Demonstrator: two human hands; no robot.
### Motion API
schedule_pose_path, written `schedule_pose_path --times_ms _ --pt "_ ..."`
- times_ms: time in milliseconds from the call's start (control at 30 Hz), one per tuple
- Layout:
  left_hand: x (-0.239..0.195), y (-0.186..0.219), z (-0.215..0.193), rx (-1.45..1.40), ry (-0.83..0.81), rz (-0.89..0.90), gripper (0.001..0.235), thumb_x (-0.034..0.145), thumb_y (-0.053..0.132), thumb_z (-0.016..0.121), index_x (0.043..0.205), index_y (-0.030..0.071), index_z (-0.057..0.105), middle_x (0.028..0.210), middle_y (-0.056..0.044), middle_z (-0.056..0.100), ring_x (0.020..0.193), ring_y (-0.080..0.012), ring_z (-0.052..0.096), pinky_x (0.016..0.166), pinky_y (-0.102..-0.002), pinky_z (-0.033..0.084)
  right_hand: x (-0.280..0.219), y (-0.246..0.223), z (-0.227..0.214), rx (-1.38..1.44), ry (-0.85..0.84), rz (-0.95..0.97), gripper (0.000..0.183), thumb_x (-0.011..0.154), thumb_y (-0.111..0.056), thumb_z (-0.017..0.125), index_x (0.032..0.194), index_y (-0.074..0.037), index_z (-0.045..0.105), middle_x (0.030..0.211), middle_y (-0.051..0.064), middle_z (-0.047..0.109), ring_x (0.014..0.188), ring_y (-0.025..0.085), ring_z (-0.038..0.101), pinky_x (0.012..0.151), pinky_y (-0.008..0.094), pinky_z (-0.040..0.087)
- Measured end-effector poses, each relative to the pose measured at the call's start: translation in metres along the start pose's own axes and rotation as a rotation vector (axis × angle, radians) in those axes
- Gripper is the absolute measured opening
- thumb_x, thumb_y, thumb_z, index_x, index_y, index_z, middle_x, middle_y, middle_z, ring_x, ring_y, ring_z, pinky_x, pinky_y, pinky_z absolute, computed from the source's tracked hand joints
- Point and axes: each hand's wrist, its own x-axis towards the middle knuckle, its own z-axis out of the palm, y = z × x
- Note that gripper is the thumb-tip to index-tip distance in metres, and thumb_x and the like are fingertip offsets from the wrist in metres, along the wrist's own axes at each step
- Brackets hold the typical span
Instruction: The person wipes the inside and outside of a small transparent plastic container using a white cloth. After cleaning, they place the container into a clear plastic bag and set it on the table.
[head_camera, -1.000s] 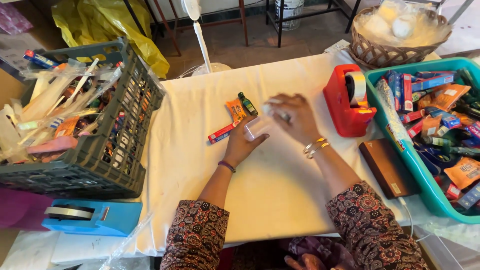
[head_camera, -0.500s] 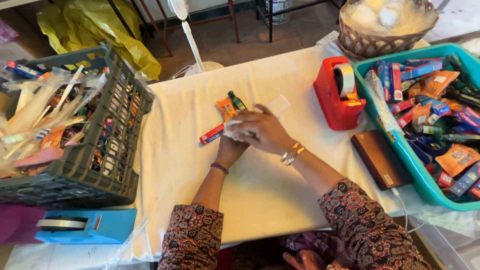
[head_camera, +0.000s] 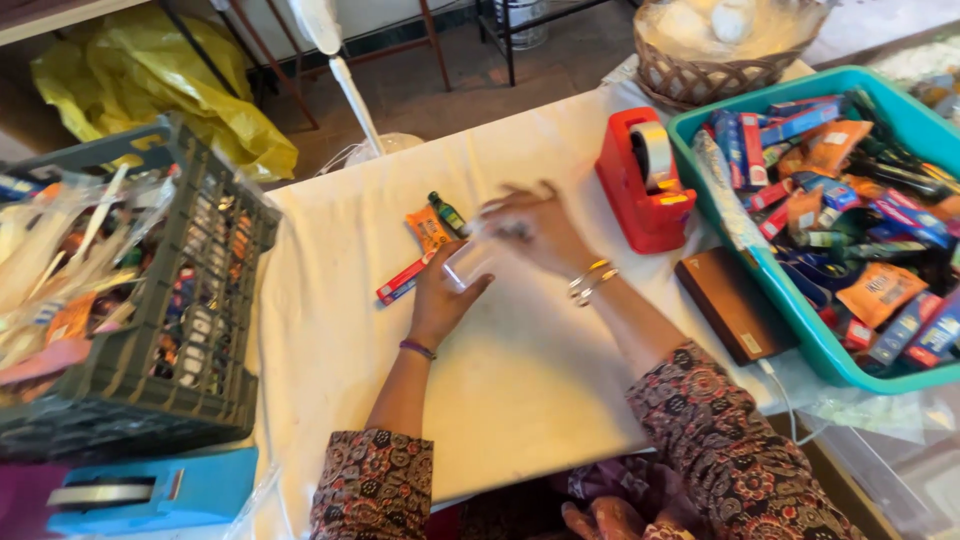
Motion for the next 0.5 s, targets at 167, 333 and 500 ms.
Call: schedule_pose_path --times_ms 167,333,500 --pt "-0.006 -0.036 0.008 -0.108 -0.117 -0.151 0.044 0.081 0.016 0.084 0.119 0.002 0.067 0.116 -0.013 0.077 0.108 -0.0183 0.075 0.09 -0.034 0.06 -0.006 -0.049 0.012 0.026 -0.104 -0.124 0.024 0.094 -0.038 0.071 0.115 -0.029 0.075 0.132 -0.006 0.07 0.139 0.021 0.052 0.119 0.064 0.019" --pt "-0.001 -0.009 0.003 0.111 -0.031 -0.013 0.057 0.079 0.019 0.09 0.124 0.0 0.06 0.118 -0.017 0.071 0.111 -0.0236 0.067 0.093 -0.038 0.054 0.002 -0.032 -0.008 0.015 -0.14 -0.156 0.024 0.096 -0.04 0.067 0.116 -0.03 0.075 0.135 -0.006 0.068 0.141 0.022 0.049 0.119 0.062 0.018" --pt "0.002 0.004 0.0 -0.079 -0.073 -0.12 0.058 0.084 0.026 0.087 0.129 0.003 0.059 0.118 -0.012 0.072 0.111 -0.0214 0.07 0.097 -0.034 0.055 -0.006 0.041 0.002 0.079 0.154 0.009 0.022 0.1 -0.033 0.067 0.114 -0.018 0.074 0.124 0.001 0.075 0.122 0.021 0.069 0.107 0.04 0.049"
